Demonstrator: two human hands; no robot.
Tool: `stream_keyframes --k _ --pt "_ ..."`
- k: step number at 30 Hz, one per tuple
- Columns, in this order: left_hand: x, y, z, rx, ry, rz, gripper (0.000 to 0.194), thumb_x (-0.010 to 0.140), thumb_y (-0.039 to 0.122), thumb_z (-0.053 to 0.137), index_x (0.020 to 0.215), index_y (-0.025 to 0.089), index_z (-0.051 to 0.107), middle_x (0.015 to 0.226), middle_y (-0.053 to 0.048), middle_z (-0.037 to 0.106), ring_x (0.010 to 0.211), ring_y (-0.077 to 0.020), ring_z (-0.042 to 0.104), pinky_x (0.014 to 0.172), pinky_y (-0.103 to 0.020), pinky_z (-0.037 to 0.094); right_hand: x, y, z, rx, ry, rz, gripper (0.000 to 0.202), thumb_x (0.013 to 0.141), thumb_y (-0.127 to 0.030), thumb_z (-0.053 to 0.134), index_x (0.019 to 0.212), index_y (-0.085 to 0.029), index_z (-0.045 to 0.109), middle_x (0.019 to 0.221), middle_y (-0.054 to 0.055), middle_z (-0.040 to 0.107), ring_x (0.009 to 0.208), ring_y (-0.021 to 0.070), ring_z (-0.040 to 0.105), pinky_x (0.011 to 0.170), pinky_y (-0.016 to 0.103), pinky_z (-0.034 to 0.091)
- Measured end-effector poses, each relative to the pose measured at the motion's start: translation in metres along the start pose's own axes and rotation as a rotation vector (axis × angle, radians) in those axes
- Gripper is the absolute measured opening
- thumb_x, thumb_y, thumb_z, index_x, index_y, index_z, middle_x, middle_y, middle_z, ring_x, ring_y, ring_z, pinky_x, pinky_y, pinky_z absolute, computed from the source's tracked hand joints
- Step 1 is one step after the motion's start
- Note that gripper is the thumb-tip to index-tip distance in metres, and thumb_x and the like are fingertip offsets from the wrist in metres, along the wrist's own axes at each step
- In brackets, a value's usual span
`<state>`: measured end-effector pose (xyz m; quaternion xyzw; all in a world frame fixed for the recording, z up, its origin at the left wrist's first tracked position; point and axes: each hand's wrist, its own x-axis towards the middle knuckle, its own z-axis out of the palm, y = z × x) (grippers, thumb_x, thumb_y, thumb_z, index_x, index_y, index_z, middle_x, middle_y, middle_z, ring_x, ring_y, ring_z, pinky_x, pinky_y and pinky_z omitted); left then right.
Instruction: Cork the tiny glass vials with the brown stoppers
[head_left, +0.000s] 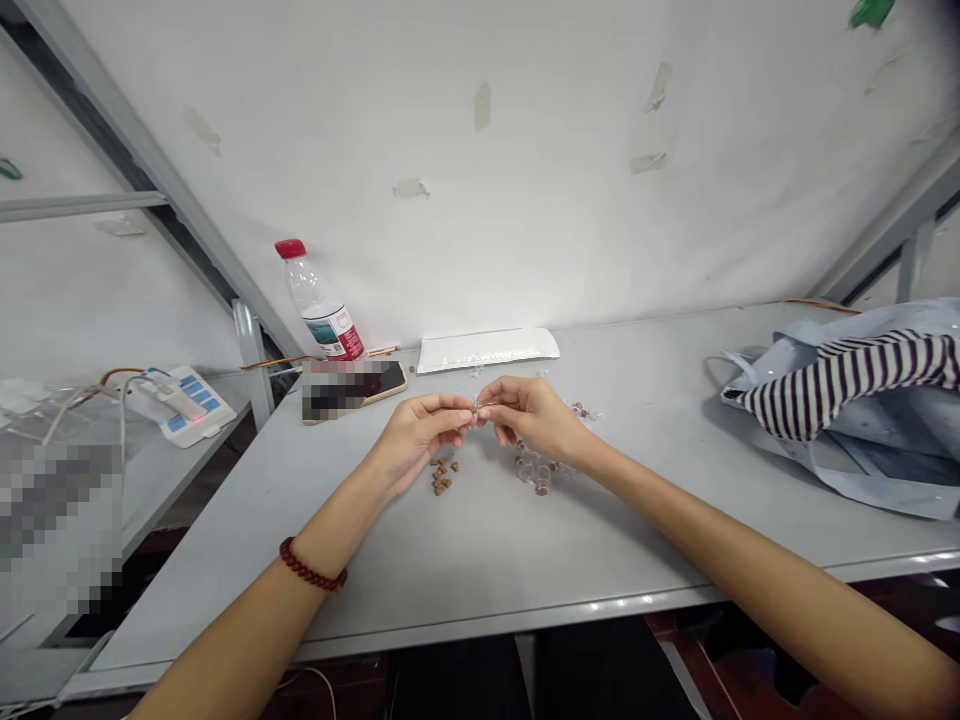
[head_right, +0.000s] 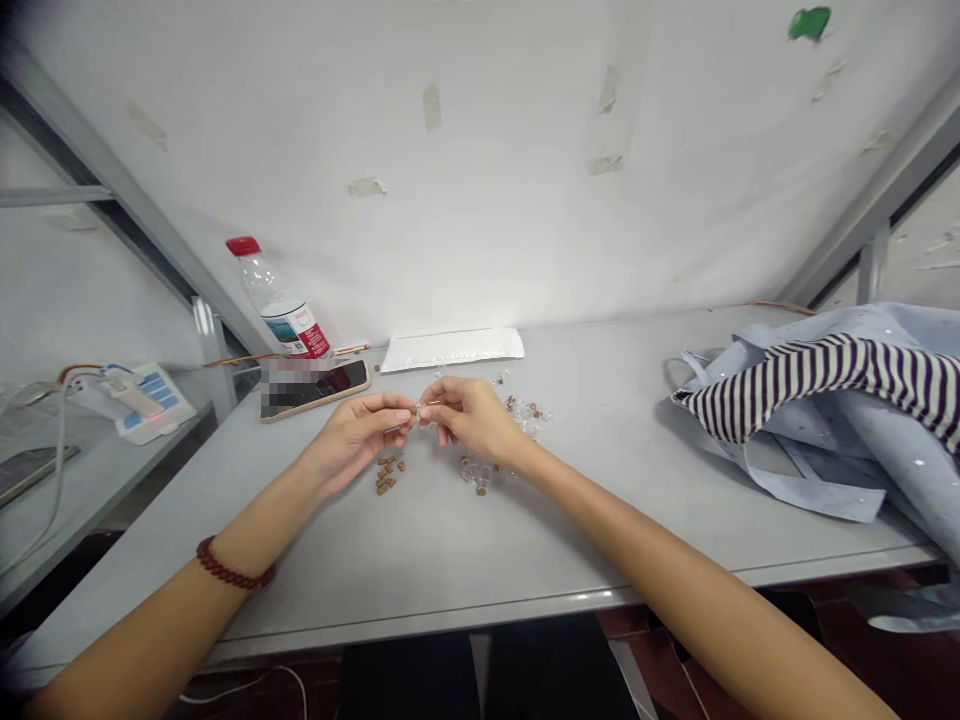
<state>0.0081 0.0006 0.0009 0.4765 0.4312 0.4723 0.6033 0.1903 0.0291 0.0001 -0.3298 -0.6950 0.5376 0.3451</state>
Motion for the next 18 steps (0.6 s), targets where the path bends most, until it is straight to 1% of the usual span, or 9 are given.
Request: stream_keyframes --k 3,7,11,15,18 --pt "-0.003 0.001 0.004 -0.024 -0.049 -0.021 0.011 0.069 0.020 0.075 0.077 0.014 0.071 0.071 -0.001 0.064 0.063 -0.0090 0.052 0.059 -0.022 0.042 -0.001 -0.002 -0.003 0.061 -0.036 0.028 0.007 0.082 -0.021 0.058 0.084 -0.014 0.058 0.072 0.000 0.060 0.048 0.0056 0.049 0.044 0.020 0.033" --pt "-0.004 0.003 0.003 -0.091 -0.083 -0.060 0.009 0.070 0.017 0.074 0.077 0.013 0.071 0.069 -0.002 0.063 0.063 -0.0078 0.053 0.057 -0.019 0.043 -0.003 -0.005 -0.005 0.124 -0.074 0.013 0.008 0.082 -0.021 0.061 0.085 -0.014 0.061 0.071 -0.001 0.060 0.049 0.0050 0.047 0.045 0.020 0.033" --pt "-0.005 0.005 0.001 -0.186 -0.128 -0.080 0.012 0.067 0.020 0.076 0.076 0.012 0.072 0.064 -0.002 0.061 0.060 -0.0083 0.052 0.055 -0.019 0.043 -0.005 -0.008 -0.002 0.209 -0.111 0.013 0.009 0.082 -0.023 0.062 0.085 -0.015 0.061 0.071 -0.001 0.060 0.050 0.0051 0.047 0.046 0.020 0.034" --pt "-0.007 0.008 0.001 -0.176 -0.138 -0.095 0.012 0.066 0.022 0.077 0.072 0.013 0.072 0.059 -0.001 0.060 0.057 -0.0083 0.051 0.055 -0.019 0.043 -0.009 -0.012 0.000 0.226 -0.126 -0.031 0.003 0.082 -0.018 0.061 0.084 -0.015 0.061 0.069 -0.001 0.061 0.050 0.0051 0.046 0.048 0.021 0.037" --pt "-0.008 0.009 0.001 -0.137 -0.128 -0.118 0.012 0.064 0.022 0.078 0.068 0.014 0.070 0.060 -0.001 0.061 0.055 -0.0085 0.052 0.054 -0.021 0.044 -0.011 -0.013 0.002 0.187 -0.111 -0.031 0.002 0.082 -0.016 0.060 0.083 -0.015 0.061 0.069 -0.001 0.060 0.050 0.0052 0.046 0.049 0.021 0.039"
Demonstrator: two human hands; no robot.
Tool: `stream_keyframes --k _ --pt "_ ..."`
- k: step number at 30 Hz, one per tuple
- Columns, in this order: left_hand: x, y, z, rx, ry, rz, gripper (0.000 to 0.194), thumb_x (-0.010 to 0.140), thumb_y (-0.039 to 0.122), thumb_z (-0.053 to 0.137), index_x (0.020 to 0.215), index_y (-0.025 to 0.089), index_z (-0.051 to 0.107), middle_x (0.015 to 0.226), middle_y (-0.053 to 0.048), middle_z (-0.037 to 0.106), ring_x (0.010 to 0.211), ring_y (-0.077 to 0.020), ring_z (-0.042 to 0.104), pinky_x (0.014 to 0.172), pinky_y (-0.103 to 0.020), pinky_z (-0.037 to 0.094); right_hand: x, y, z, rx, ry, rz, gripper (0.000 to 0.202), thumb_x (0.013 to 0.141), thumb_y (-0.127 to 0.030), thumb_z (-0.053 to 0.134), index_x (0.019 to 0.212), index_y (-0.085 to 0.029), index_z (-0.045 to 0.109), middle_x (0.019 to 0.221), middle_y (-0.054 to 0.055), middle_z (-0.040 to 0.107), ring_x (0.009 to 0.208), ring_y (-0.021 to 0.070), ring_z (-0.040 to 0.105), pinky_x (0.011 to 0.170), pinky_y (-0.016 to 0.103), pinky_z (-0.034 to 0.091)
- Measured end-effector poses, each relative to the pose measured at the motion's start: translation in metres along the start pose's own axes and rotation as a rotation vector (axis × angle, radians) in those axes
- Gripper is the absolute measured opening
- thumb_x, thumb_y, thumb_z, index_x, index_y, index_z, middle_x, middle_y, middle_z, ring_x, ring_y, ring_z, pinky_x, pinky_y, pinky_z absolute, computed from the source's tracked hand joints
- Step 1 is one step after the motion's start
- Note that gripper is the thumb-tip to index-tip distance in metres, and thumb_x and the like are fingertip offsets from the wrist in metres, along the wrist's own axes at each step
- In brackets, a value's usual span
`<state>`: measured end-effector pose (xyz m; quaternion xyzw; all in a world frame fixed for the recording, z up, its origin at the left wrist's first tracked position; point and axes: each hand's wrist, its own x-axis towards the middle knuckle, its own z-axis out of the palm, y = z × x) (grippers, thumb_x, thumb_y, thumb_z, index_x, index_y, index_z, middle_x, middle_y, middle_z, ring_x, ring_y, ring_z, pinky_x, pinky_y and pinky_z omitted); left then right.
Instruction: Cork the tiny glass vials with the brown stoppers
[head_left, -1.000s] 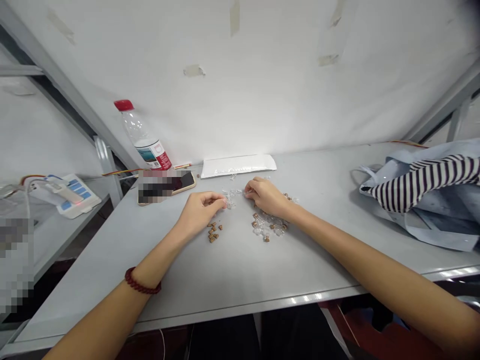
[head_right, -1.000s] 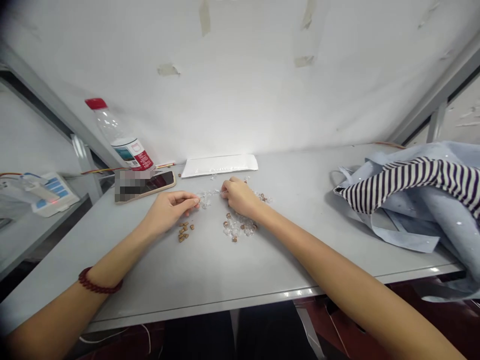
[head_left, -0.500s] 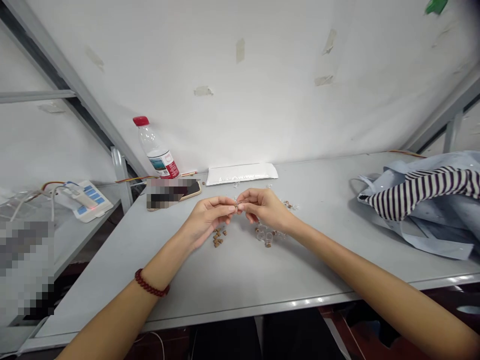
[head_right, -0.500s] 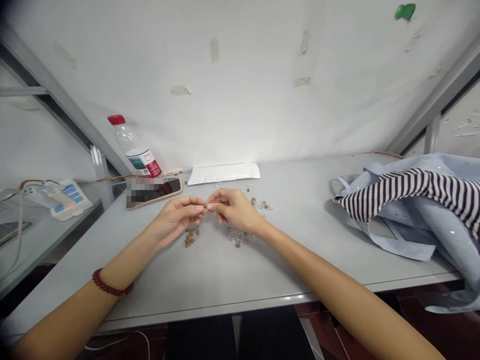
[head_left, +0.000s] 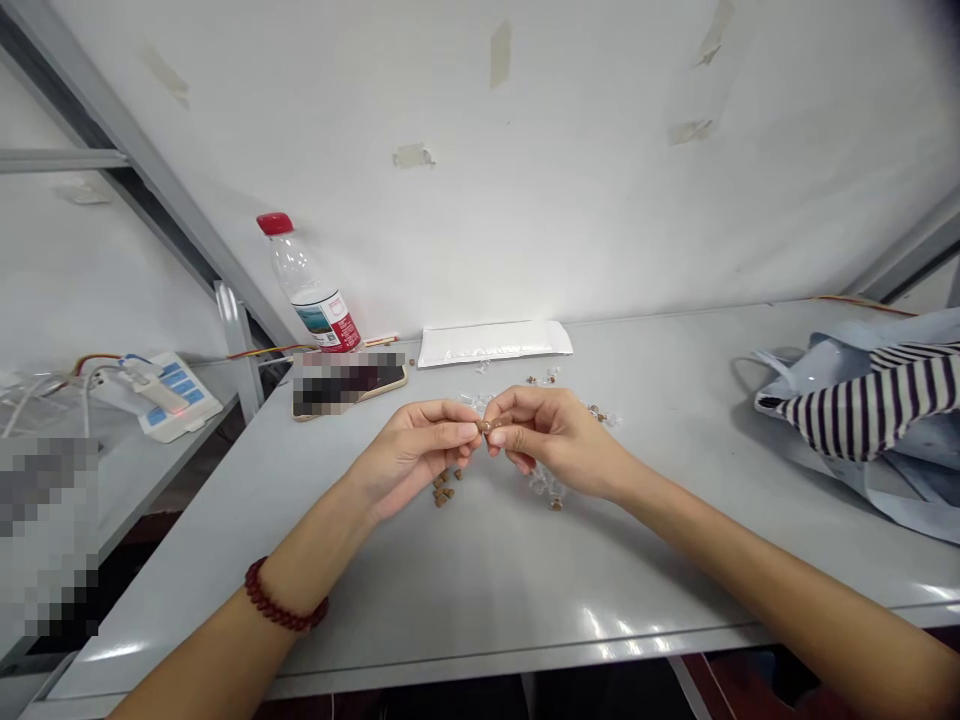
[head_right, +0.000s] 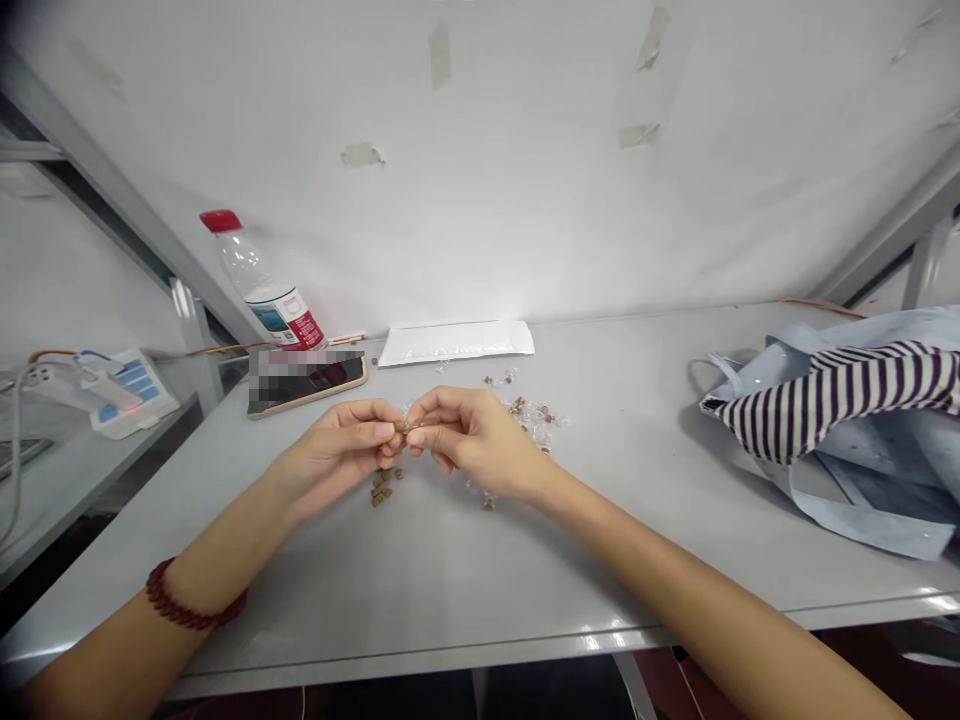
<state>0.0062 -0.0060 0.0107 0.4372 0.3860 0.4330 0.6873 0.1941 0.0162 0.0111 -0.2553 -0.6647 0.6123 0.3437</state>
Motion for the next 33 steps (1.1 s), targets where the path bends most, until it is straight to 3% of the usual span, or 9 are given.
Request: stream_keyframes --k 5,9,14,17,20,25,33 --pt "0.000 -0.001 0.000 0.074 0.044 -0.017 0.010 0.067 0.023 0.076 0.068 0.015 0.069 0.062 0.000 0.062 0.052 -0.0080 0.052 0.052 -0.022 0.044 -0.001 0.002 0.000 -0.178 0.060 0.020 0.007 0.082 -0.018 0.057 0.082 -0.016 0.063 0.069 -0.001 0.059 0.047 0.0056 0.043 0.045 0.022 0.037" --pt "0.000 -0.003 -0.002 0.175 0.081 0.028 0.010 0.068 0.023 0.076 0.071 0.016 0.069 0.064 0.000 0.063 0.053 -0.0087 0.053 0.053 -0.023 0.045 -0.004 0.002 0.000 -0.361 0.113 0.000 0.008 0.082 -0.018 0.056 0.080 -0.017 0.064 0.054 -0.005 0.053 0.043 0.0066 0.041 0.045 0.022 0.033" --pt "-0.003 -0.001 -0.005 0.353 0.064 0.081 0.016 0.067 0.028 0.077 0.073 0.016 0.068 0.068 0.000 0.065 0.052 -0.0104 0.056 0.052 -0.026 0.047 -0.007 -0.002 0.003 -0.477 0.121 -0.100 0.012 0.080 -0.010 0.056 0.077 -0.017 0.066 0.047 -0.007 0.049 0.043 0.0059 0.038 0.049 0.022 0.033" --pt "-0.003 -0.001 -0.005 0.426 0.060 0.105 0.017 0.066 0.027 0.078 0.071 0.017 0.066 0.066 0.000 0.064 0.053 -0.0105 0.056 0.052 -0.025 0.048 -0.007 -0.002 0.003 -0.494 0.111 -0.126 0.014 0.080 -0.009 0.056 0.080 -0.016 0.067 0.048 -0.007 0.050 0.043 0.0055 0.036 0.050 0.022 0.034" --pt "-0.002 -0.001 -0.005 0.358 0.056 0.057 0.017 0.065 0.027 0.078 0.069 0.016 0.066 0.060 0.001 0.062 0.050 -0.0101 0.055 0.049 -0.024 0.047 -0.007 -0.003 0.002 -0.452 0.075 -0.115 0.014 0.081 -0.009 0.055 0.082 -0.015 0.068 0.051 -0.006 0.054 0.044 0.0057 0.042 0.049 0.021 0.035" --pt "-0.004 0.002 -0.009 0.272 -0.068 -0.062 0.017 0.066 0.028 0.077 0.064 0.016 0.066 0.054 0.000 0.061 0.048 -0.0111 0.055 0.046 -0.024 0.044 -0.009 -0.004 0.002 -0.414 -0.019 -0.168 0.017 0.080 -0.005 0.054 0.079 -0.017 0.067 0.057 -0.005 0.058 0.048 0.0059 0.051 0.050 0.019 0.039" --pt "-0.007 0.003 -0.008 0.294 -0.105 -0.038 0.027 0.067 0.039 0.077 0.070 0.017 0.062 0.056 0.000 0.061 0.049 -0.0122 0.055 0.049 -0.027 0.047 -0.013 -0.003 0.011 -0.431 0.028 -0.327 0.022 0.081 -0.003 0.050 0.082 -0.019 0.066 0.061 -0.004 0.065 0.045 0.0064 0.052 0.047 0.019 0.040"
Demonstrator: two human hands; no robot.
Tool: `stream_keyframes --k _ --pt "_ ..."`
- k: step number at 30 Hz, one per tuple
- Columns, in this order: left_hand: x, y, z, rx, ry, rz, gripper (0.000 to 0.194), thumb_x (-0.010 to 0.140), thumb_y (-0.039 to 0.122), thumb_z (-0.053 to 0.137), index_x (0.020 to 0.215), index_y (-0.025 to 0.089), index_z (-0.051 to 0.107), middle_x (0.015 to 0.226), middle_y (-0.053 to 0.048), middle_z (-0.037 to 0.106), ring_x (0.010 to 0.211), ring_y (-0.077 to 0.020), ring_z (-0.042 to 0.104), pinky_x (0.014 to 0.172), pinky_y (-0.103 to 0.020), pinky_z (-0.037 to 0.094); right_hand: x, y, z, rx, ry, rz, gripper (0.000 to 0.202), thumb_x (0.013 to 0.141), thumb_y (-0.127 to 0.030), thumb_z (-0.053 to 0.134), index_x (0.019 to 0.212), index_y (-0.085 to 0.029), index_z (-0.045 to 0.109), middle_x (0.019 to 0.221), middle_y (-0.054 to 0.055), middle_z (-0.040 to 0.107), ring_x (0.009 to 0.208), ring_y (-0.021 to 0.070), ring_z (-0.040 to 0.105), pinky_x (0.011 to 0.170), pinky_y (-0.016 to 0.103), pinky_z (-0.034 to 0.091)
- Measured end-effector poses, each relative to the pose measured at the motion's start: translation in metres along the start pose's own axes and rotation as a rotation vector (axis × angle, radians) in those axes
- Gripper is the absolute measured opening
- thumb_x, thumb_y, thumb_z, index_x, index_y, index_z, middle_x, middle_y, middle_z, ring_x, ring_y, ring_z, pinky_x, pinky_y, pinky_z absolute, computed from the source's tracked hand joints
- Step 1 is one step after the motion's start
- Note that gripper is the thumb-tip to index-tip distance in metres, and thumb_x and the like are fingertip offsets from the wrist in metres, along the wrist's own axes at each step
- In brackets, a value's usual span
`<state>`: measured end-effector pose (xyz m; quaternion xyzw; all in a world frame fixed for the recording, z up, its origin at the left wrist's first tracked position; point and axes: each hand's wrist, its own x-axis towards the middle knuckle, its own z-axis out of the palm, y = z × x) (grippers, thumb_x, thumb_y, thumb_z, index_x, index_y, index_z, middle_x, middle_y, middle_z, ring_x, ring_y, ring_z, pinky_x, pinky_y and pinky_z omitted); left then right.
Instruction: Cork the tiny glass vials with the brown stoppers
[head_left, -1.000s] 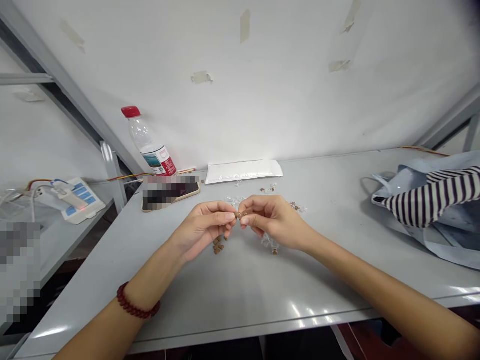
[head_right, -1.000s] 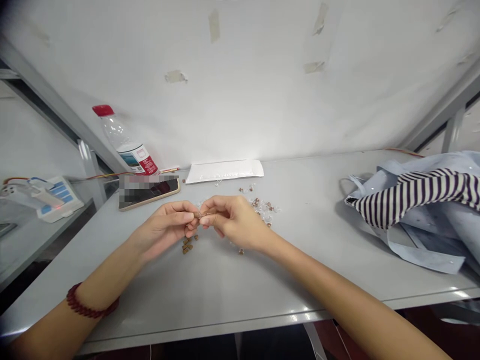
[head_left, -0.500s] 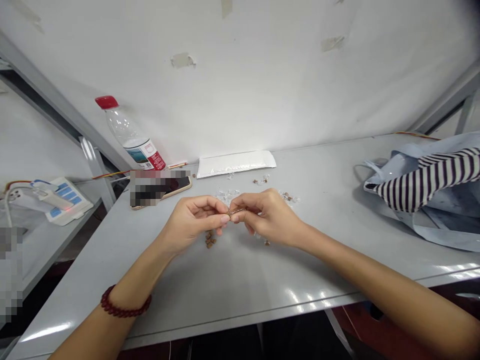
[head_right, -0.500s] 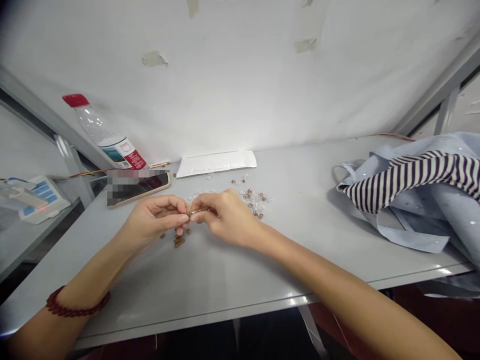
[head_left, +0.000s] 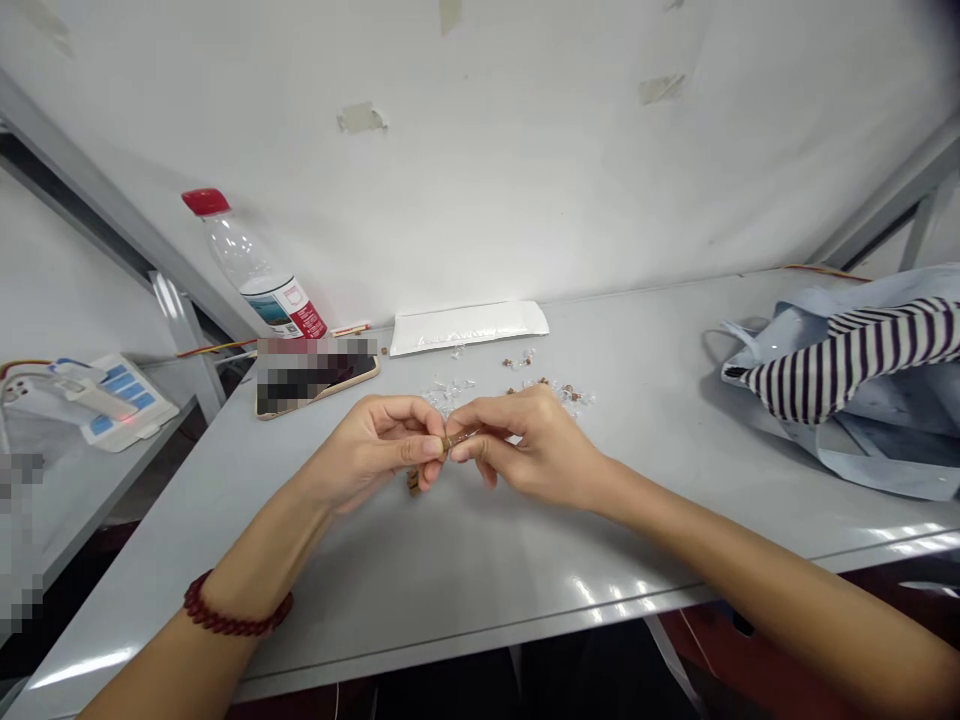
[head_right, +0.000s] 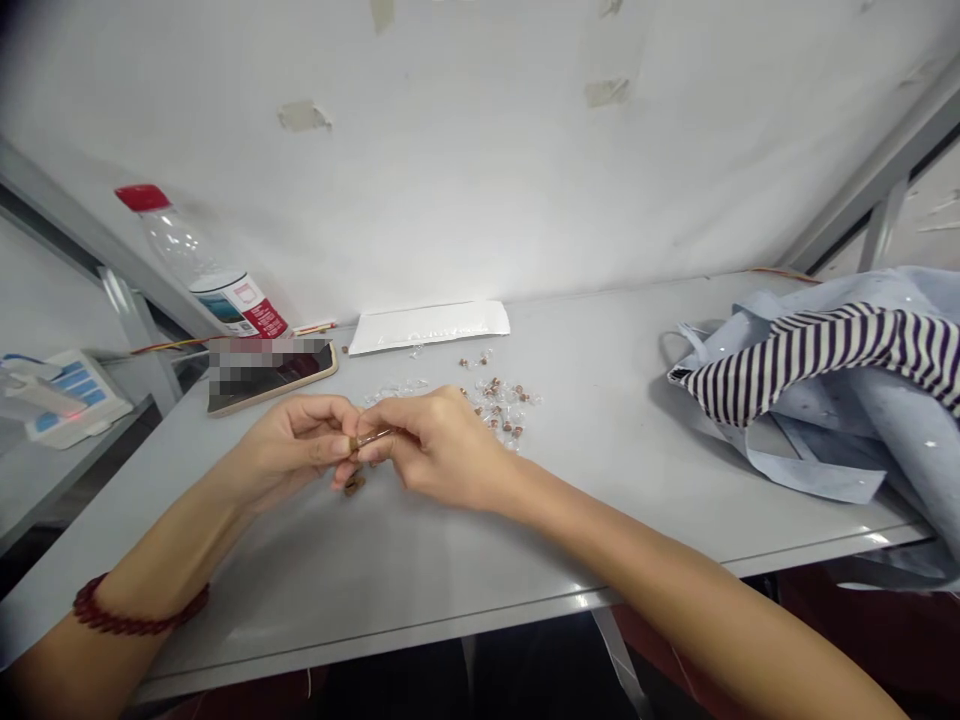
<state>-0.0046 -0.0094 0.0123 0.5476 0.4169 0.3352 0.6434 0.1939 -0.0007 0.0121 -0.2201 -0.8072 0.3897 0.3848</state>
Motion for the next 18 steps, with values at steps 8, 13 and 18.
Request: stream_keyframes --k 8,13,18 --pt "0.005 0.000 0.008 0.214 0.100 -0.009 0.025 0.073 0.038 0.071 0.068 0.019 0.055 0.057 0.002 0.057 0.052 -0.0127 0.054 0.049 -0.025 0.044 -0.003 0.023 0.000 -0.387 0.051 -0.121 0.026 0.080 -0.003 0.043 0.084 -0.016 0.065 0.062 0.000 0.063 0.049 0.0087 0.048 0.051 0.023 0.036" --pt "0.008 0.002 0.002 0.637 0.322 -0.024 0.016 0.071 0.032 0.070 0.069 0.019 0.063 0.065 0.000 0.062 0.052 -0.0121 0.052 0.051 -0.024 0.040 0.002 0.038 -0.005 -0.777 -0.104 -0.078 0.021 0.089 -0.011 0.044 0.085 -0.013 0.064 0.069 0.008 0.064 0.062 0.0161 0.052 0.054 0.028 0.033" --pt "0.004 0.001 -0.014 0.834 0.197 0.008 0.015 0.068 0.034 0.070 0.073 0.020 0.069 0.072 -0.004 0.068 0.070 -0.0189 0.060 0.058 -0.025 0.042 0.007 0.043 -0.014 -0.844 -0.047 0.061 0.024 0.094 -0.020 0.043 0.090 -0.013 0.065 0.082 0.012 0.065 0.080 0.0207 0.057 0.065 0.030 0.037"
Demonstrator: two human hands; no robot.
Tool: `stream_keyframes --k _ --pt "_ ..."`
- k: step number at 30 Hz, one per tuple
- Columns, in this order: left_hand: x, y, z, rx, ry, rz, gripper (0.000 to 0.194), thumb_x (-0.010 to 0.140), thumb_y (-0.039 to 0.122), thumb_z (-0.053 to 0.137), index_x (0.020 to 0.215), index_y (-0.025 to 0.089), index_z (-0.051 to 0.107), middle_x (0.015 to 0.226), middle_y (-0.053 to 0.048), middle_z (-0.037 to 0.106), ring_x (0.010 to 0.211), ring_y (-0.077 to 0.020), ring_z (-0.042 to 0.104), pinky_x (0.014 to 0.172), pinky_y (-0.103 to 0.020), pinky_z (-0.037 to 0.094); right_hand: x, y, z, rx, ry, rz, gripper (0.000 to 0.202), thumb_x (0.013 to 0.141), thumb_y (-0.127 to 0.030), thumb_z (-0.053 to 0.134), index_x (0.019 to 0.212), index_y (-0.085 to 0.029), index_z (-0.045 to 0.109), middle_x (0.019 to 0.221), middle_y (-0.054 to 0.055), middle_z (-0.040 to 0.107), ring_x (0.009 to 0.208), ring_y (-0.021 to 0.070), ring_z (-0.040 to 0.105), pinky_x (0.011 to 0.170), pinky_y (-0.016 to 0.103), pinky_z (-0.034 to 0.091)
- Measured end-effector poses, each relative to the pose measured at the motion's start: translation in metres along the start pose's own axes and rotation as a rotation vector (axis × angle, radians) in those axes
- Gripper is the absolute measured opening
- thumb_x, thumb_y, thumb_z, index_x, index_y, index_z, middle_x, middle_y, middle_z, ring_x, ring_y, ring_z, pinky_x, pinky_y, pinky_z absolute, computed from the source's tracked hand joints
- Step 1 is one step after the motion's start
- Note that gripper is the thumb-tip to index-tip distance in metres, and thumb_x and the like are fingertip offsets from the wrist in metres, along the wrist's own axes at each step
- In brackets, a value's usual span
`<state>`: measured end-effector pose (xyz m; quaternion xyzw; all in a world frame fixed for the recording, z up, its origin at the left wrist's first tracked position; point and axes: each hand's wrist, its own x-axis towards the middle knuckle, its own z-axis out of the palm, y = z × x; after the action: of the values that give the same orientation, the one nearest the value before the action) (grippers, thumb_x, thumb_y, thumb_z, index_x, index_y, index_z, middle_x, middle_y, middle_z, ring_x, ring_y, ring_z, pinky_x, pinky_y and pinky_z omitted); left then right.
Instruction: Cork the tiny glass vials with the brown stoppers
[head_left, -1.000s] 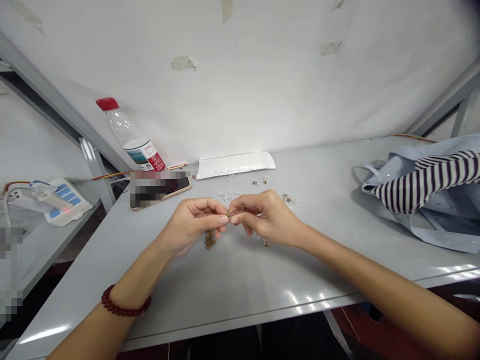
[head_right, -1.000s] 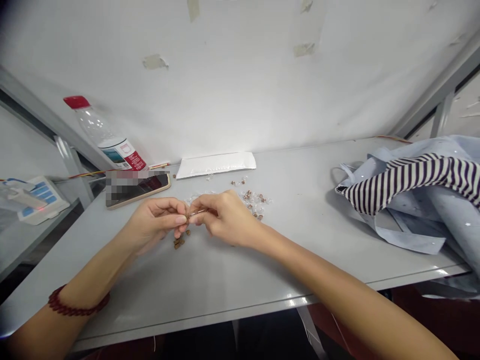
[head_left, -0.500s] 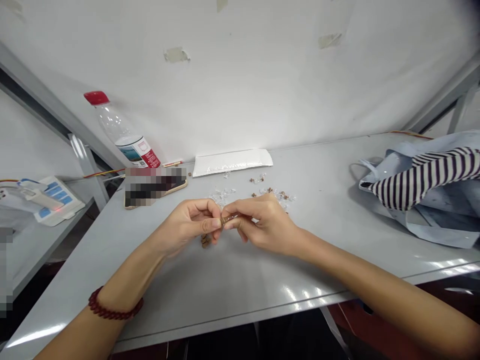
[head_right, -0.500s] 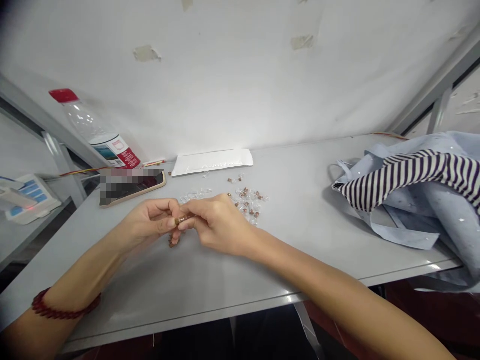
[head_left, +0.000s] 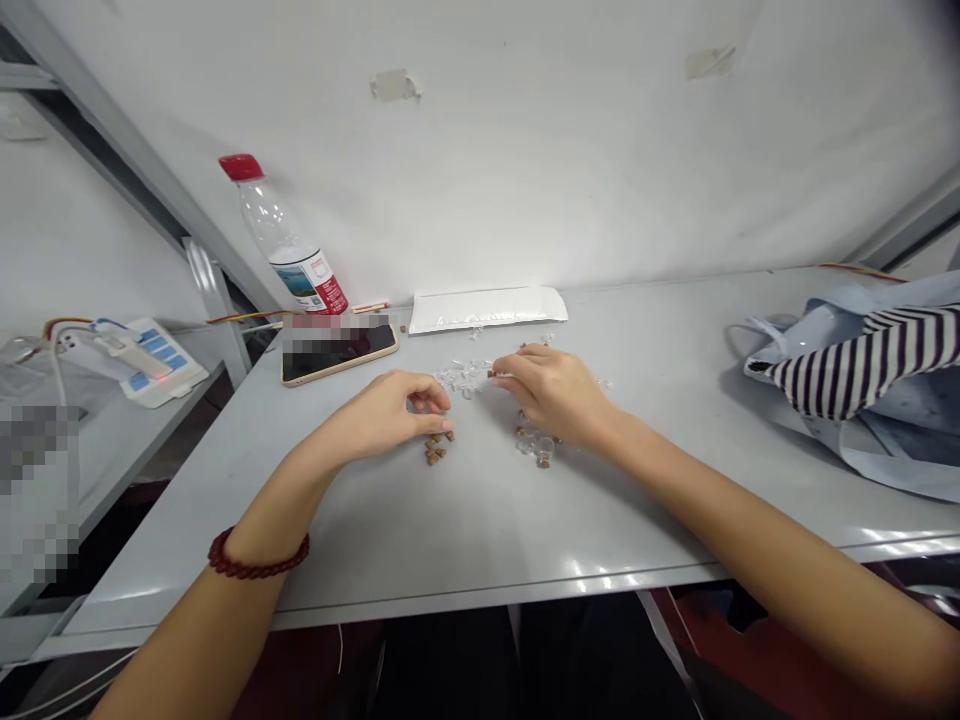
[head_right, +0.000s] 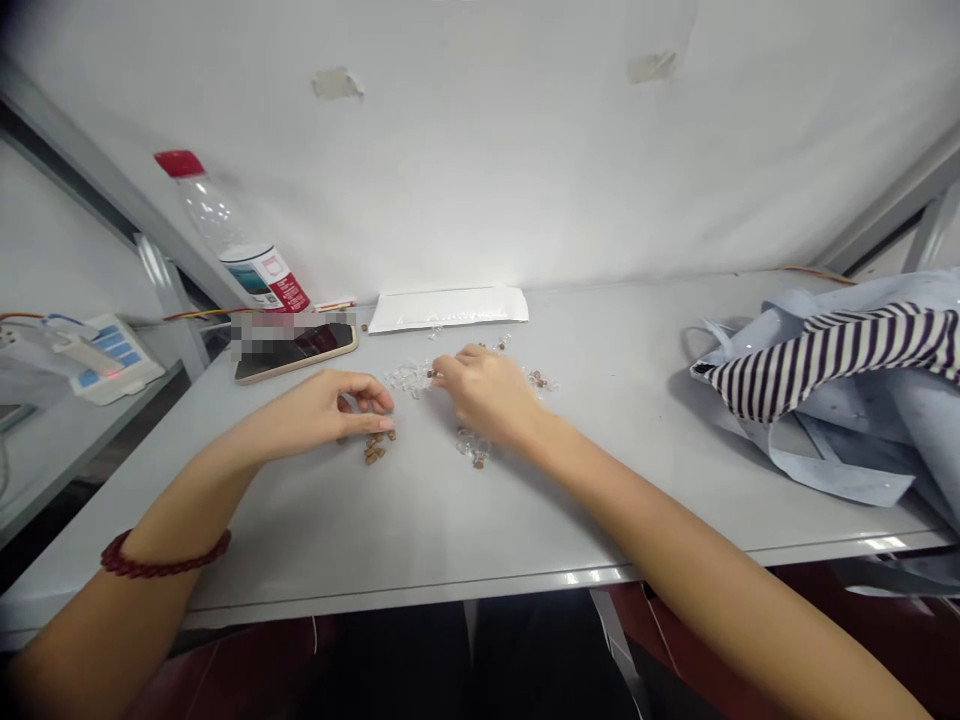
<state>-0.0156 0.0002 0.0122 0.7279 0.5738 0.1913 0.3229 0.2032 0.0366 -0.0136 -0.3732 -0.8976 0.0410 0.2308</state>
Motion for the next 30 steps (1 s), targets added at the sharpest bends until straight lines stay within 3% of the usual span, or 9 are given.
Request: stream_keyframes --k 4,6,9,12,17,21,26,30 --pt "0.000 0.000 0.003 0.017 -0.165 -0.023 0.017 0.069 0.034 0.066 0.075 0.018 0.068 0.068 -0.002 0.068 0.067 -0.0180 0.061 0.062 -0.026 0.043 0.001 0.009 0.003 0.047 -0.038 0.104 0.021 0.092 -0.016 0.043 0.092 -0.016 0.065 0.083 0.009 0.065 0.079 0.0192 0.057 0.068 0.030 0.039" --pt "0.000 0.001 0.007 0.022 -0.190 -0.036 0.017 0.071 0.034 0.063 0.072 0.017 0.066 0.064 -0.002 0.067 0.062 -0.0166 0.060 0.060 -0.025 0.043 0.002 0.013 0.006 0.039 -0.057 0.116 0.021 0.092 -0.015 0.044 0.093 -0.015 0.065 0.085 0.009 0.065 0.080 0.0199 0.058 0.069 0.030 0.041" --pt "0.000 0.000 0.014 0.043 -0.162 -0.025 0.019 0.073 0.035 0.061 0.068 0.017 0.064 0.062 -0.001 0.066 0.059 -0.0163 0.059 0.057 -0.026 0.042 0.004 0.014 0.010 -0.022 -0.073 0.084 0.019 0.091 -0.012 0.047 0.097 -0.013 0.065 0.091 0.013 0.066 0.089 0.0235 0.059 0.075 0.035 0.043" --pt "0.000 -0.004 0.017 0.075 -0.111 -0.016 0.022 0.074 0.038 0.059 0.065 0.018 0.061 0.059 -0.001 0.064 0.058 -0.0165 0.057 0.055 -0.026 0.040 0.010 0.009 0.014 -0.040 -0.047 -0.054 0.019 0.090 -0.013 0.050 0.103 -0.011 0.064 0.099 0.015 0.066 0.100 0.0261 0.056 0.083 0.038 0.043" --pt "0.000 -0.005 0.013 0.085 0.021 -0.012 0.024 0.074 0.041 0.058 0.065 0.018 0.061 0.064 -0.001 0.064 0.062 -0.0176 0.057 0.055 -0.027 0.038 0.020 -0.003 0.023 0.028 -0.114 -0.237 0.024 0.090 -0.010 0.049 0.105 -0.016 0.067 0.100 0.012 0.062 0.089 0.0207 0.055 0.074 0.031 0.044" --pt "0.002 -0.004 0.009 0.006 0.078 -0.045 0.023 0.072 0.040 0.060 0.065 0.018 0.062 0.064 -0.002 0.066 0.063 -0.0179 0.058 0.057 -0.027 0.040 0.017 -0.003 0.026 -0.002 -0.160 -0.190 0.029 0.091 -0.007 0.042 0.100 -0.017 0.068 0.100 0.012 0.059 0.083 0.0190 0.053 0.067 0.029 0.043" --pt "0.005 -0.004 0.014 -0.095 0.029 -0.031 0.023 0.070 0.040 0.063 0.066 0.018 0.064 0.063 0.000 0.064 0.061 -0.0161 0.056 0.058 -0.027 0.042 0.010 -0.002 0.023 0.024 -0.213 -0.143 0.024 0.091 -0.009 0.042 0.096 -0.014 0.065 0.093 0.012 0.057 0.077 0.0184 0.052 0.063 0.029 0.041" --pt "0.006 0.000 0.020 -0.097 0.072 -0.025 0.019 0.071 0.037 0.066 0.068 0.018 0.064 0.065 0.000 0.064 0.064 -0.0166 0.058 0.062 -0.028 0.044 0.009 -0.002 0.012 0.280 -0.111 0.000 0.013 0.089 -0.013 0.049 0.094 -0.014 0.061 0.093 0.010 0.060 0.078 0.0167 0.054 0.070 0.030 0.043"
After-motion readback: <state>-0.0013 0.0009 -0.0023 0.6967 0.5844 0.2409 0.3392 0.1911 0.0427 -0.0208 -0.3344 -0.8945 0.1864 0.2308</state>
